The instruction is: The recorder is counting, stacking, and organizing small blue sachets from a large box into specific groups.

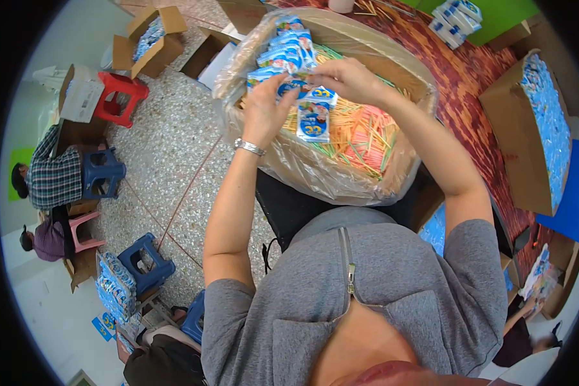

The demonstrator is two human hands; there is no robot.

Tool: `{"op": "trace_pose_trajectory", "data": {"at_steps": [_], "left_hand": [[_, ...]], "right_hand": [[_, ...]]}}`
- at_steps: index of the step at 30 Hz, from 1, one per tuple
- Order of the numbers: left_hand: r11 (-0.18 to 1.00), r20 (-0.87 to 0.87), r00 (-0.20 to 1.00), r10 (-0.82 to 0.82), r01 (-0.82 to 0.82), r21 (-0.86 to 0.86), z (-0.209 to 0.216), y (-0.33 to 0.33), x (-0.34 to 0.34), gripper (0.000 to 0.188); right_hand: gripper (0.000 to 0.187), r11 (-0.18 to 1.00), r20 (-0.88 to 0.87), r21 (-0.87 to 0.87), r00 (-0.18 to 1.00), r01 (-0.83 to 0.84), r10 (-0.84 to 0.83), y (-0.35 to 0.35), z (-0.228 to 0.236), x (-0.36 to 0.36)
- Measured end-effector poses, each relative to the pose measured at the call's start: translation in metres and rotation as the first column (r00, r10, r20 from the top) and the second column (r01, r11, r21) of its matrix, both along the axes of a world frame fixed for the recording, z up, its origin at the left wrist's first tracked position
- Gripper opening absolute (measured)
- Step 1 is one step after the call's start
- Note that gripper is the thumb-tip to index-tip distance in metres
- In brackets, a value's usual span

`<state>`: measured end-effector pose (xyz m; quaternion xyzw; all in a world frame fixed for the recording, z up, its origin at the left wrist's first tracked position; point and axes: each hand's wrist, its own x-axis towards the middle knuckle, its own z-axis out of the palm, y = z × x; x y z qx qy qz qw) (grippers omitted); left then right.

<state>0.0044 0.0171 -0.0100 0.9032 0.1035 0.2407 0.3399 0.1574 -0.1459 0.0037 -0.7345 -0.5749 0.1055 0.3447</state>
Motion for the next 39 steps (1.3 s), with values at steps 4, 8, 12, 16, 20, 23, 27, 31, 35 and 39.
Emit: {"op": "trace_pose_trajectory", "data": {"at_steps": [4, 8, 12, 16, 20, 23, 27, 31, 35, 39], "left_hand": [[0.802, -0.021, 0.986, -0.167, 0.123, -0.585, 0.007, -0.012, 0.013, 0.022], [0.502, 0.11, 0.972, -0.209, 0.203, -0.841, 0.016, -0.037, 0.021, 0.019], [0.636, 0.122, 0.972, -0.203, 0.225, -0.738, 0.011, -0.048, 0.026, 0.023], [0.757, 0.025, 0.979, -0.201, 0.171, -0.631, 0.001, -0.047, 0.023, 0.028], [0.782, 0.004, 0.987, -0.158, 0.128, -0.61, -0.003, -0.05, 0.019, 0.028], [0.805, -0.044, 0.983, -0.18, 0.121, -0.581, -0.006, -0.046, 0.013, 0.03], [0.823, -0.07, 0.978, -0.194, 0.124, -0.554, -0.006, -0.049, 0.011, 0.032], [0.83, -0.077, 0.978, -0.196, 0.124, -0.544, -0.012, -0.048, 0.011, 0.034], [0.835, -0.07, 0.978, -0.197, 0.13, -0.535, -0.005, -0.054, 0.014, 0.035], [0.829, -0.047, 0.98, -0.193, 0.137, -0.542, -0.005, -0.056, 0.015, 0.035]], "right_hand": [[0.023, 0.996, -0.196, 0.072, 0.98, 0.042, -0.027, -0.012, 0.033, 0.003], [0.022, 0.996, -0.099, 0.035, 0.992, 0.079, -0.075, -0.027, 0.062, 0.0], [0.02, 0.995, 0.075, -0.058, 0.995, 0.075, -0.07, -0.045, 0.073, -0.001], [0.02, 0.998, -0.215, -0.063, 0.977, -0.021, 0.007, -0.061, 0.057, 0.007], [0.023, 0.985, 0.245, -0.149, 0.961, -0.09, 0.125, -0.101, 0.014, 0.061], [0.024, 0.769, 0.44, -0.638, 0.805, -0.032, 0.398, -0.11, -0.015, 0.065], [0.023, 0.688, 0.469, -0.711, 0.63, -0.146, 0.619, -0.111, -0.027, 0.065], [0.028, 0.606, 0.465, -0.77, 0.473, -0.199, 0.748, -0.108, -0.032, 0.067], [0.026, 0.637, 0.499, -0.714, 0.428, -0.29, 0.753, -0.11, -0.043, 0.078], [0.014, 0.589, 0.515, -0.691, 0.286, -0.42, 0.808, -0.105, -0.051, 0.083]]}}
